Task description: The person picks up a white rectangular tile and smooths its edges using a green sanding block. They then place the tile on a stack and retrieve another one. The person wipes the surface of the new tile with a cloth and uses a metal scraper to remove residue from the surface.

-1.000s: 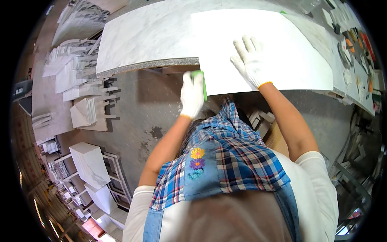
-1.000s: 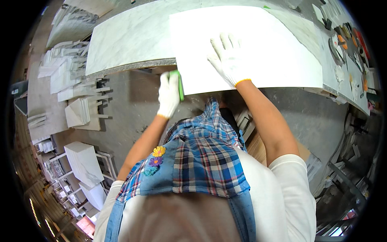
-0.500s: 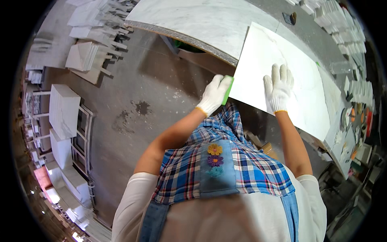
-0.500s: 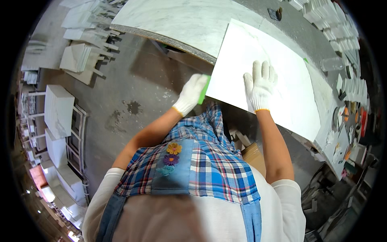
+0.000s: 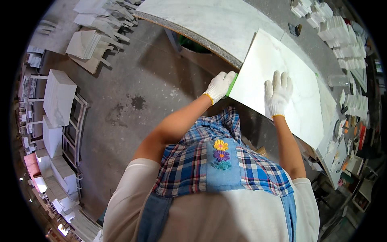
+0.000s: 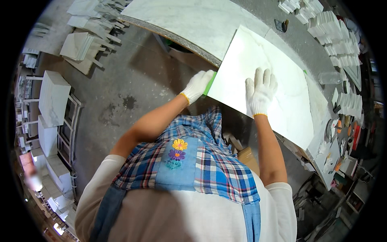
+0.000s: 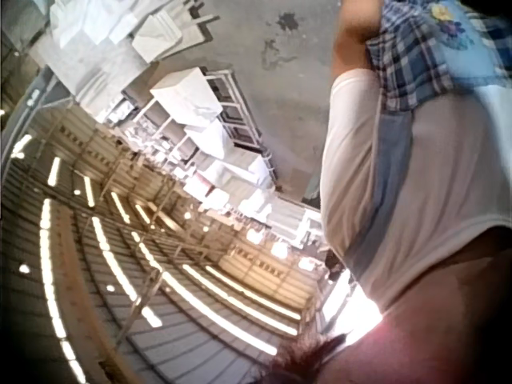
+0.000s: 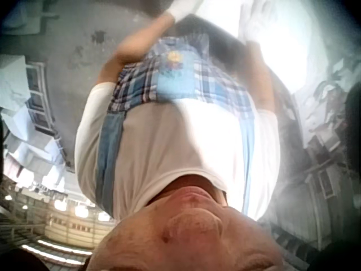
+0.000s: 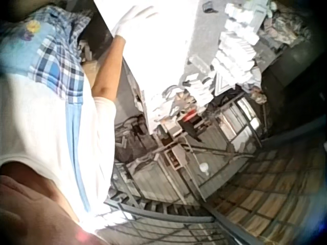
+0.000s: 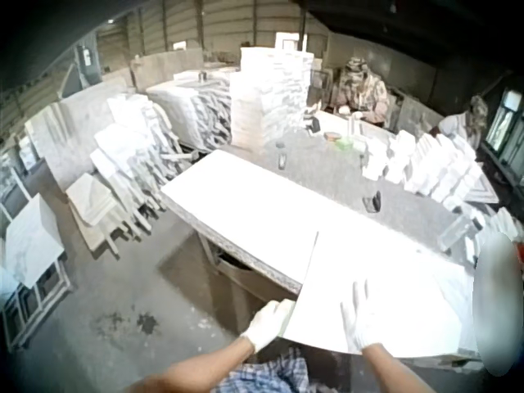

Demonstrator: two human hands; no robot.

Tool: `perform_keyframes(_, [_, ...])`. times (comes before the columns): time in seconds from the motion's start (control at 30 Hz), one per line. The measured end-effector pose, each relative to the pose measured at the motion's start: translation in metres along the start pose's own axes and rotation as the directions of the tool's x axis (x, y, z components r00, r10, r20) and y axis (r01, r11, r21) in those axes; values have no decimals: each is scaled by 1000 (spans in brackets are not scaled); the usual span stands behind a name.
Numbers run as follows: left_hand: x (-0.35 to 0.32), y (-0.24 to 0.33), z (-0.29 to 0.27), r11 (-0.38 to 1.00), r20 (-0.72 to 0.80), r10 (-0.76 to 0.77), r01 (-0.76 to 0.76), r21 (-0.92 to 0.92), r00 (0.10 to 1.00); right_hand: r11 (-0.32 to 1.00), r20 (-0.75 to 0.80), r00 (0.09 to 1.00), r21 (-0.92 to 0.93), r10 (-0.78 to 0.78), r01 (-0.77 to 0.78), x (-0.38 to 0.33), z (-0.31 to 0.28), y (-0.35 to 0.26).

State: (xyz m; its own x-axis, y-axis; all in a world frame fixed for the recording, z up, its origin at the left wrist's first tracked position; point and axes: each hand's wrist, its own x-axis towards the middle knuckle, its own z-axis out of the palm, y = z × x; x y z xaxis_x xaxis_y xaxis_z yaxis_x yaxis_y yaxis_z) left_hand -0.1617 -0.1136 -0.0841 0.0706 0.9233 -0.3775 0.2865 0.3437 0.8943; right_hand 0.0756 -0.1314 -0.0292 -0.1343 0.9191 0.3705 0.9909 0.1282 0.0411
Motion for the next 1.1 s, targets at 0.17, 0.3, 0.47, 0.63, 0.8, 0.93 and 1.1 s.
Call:
perform_keyframes(0.17, [-20,-2,-5,999,50,-17,18,-30,999,999,21,999,39,36,-37,-3,4,3])
perform_keyframes(0.3, [-8,-14,0,992,69,-55,62,-114,996,1000,12,1000,30,-7,7,-1,9,5])
perform_keyframes(0.47, [-2,-25,4,964,-77,-211,194,-180,975,1000,118,993,9,-22,21,-9,12,13])
perform_keyframes(0.63, [-54,-48,15,736,-353,-550,239,-634,757,961,182,944,45,-275,272,-12,8,29])
perform_keyframes(0.8, [-64,-45,67,676,-490,-605,78,-733,628,831,248,793,174,-556,528,13,8,45])
perform_keyframes(0.93, [-53,-20,106,692,-602,-626,-3,-722,496,780,259,738,136,-623,611,22,3,48])
perform_keyframes(1.1, [-60,-15,158,676,-544,-657,89,-731,522,766,279,721,101,-635,635,24,-1,46])
